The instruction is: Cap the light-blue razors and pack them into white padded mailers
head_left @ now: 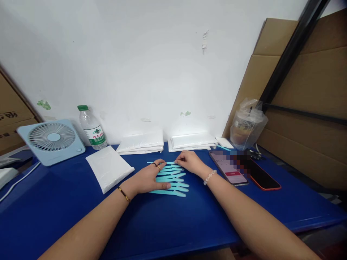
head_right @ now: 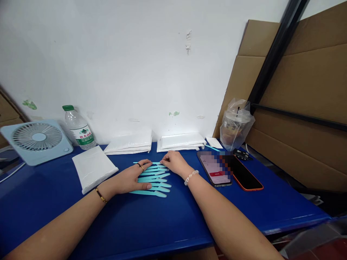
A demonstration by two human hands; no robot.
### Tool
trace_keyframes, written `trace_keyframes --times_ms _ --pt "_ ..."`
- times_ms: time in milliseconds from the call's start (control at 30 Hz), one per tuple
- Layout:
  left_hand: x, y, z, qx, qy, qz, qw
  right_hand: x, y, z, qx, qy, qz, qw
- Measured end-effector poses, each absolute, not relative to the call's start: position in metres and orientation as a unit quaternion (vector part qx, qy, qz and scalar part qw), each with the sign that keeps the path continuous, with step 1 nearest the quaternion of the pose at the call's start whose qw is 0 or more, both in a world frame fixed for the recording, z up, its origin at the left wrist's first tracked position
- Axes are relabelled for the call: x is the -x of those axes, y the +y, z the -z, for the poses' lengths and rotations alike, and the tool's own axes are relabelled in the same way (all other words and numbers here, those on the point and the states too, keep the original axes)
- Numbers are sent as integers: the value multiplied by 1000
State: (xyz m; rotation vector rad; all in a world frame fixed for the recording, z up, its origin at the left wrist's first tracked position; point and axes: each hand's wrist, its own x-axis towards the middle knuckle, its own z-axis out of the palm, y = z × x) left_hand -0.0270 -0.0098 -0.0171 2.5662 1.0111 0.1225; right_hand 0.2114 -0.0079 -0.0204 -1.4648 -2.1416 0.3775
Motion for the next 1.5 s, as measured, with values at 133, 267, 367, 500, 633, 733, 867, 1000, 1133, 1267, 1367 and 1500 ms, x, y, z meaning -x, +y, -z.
trace_keyframes --times_ms 133,267,367,500,633,733,867,1000,1133,1267,1367,1500 --pt "29 -13 11 -924 348 -62 148 -207 -29 8 483 -846 -139 179" --pt "26 -21 2 -933 329 -69 126 -191 -49 0 461 -873 -122 103" --pt "20 -27 0 -940 324 -46 99 -177 -57 -2 464 -878 -82 81" --pt "14 -31 8 -938 342 -27 47 -167 -60 1 468 -882 -35 44" --pt "6 -36 14 -940 342 -22 -2 -164 -58 5 456 -890 -8 24" --pt "8 -36 1 -937 350 -20 -8 -164 -56 7 461 -887 12 20" --pt "53 -24 -35 -913 386 -131 36 -171 -52 2 485 -874 -6 23" --pt "128 -2 -53 -841 534 -92 14 -180 -48 -5 507 -857 -86 37" --pt "153 10 -37 -804 585 64 83 -189 -44 -4 505 -845 -146 98" --pt "119 6 -21 -850 518 71 59 -197 -41 -4 504 -836 -166 139" --pt "91 0 -16 -893 438 30 96 -202 -42 -7 517 -830 -146 147" --pt "71 -5 -9 -918 371 -3 139 -203 -44 -11 531 -827 -125 134"
